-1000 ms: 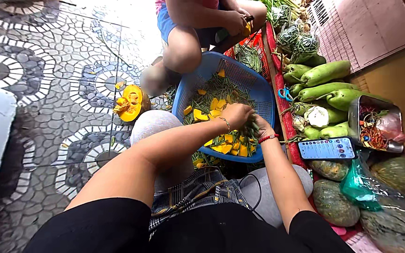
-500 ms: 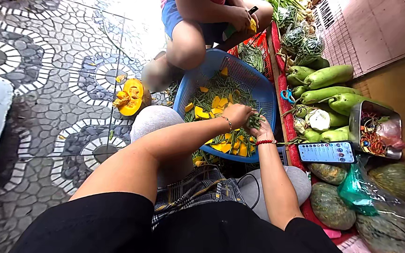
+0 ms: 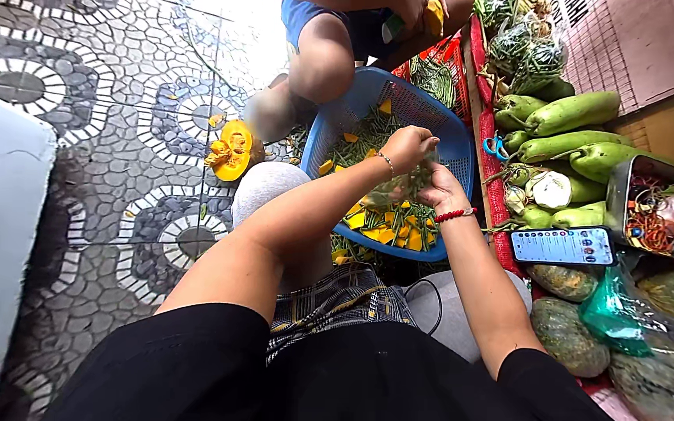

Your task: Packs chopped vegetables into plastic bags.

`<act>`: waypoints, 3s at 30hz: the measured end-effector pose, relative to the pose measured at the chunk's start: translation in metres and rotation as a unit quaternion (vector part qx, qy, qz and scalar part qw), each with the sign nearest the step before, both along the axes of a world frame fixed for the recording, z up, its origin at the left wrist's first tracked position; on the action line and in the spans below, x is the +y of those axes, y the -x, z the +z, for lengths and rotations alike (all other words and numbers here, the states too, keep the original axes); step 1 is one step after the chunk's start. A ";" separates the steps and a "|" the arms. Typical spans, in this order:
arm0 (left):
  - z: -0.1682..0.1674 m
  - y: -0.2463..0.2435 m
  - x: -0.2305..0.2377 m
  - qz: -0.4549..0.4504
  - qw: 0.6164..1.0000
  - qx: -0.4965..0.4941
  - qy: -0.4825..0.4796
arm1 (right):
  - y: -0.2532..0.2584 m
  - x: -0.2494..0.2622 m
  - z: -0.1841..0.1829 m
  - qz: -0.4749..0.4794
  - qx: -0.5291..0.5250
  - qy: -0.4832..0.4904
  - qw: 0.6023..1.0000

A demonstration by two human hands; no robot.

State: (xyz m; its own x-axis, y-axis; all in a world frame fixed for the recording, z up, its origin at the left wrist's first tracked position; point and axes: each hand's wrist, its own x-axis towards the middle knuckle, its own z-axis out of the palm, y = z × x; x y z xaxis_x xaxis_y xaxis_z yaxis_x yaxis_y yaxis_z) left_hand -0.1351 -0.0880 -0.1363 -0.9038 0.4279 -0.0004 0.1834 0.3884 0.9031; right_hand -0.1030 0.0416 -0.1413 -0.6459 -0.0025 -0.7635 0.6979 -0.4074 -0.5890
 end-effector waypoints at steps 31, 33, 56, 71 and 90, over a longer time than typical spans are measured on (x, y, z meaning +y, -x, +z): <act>0.020 0.042 -0.018 0.029 0.961 -0.209 0.176 | 0.017 0.136 -0.156 0.314 -0.024 -0.527 0.789; 0.023 0.046 -0.017 0.023 0.960 -0.197 0.199 | 0.011 0.115 -0.168 0.331 -0.040 -0.528 0.781; 0.023 0.048 -0.020 0.013 0.959 -0.165 0.232 | 0.015 0.085 -0.153 0.506 -0.040 -0.471 0.722; 0.021 0.043 -0.015 0.013 0.965 -0.132 0.227 | 0.006 0.094 -0.158 0.451 0.108 -0.501 0.731; 0.015 0.023 -0.010 -0.022 0.978 -0.163 0.127 | 0.001 0.146 -0.028 0.048 0.200 -0.167 0.964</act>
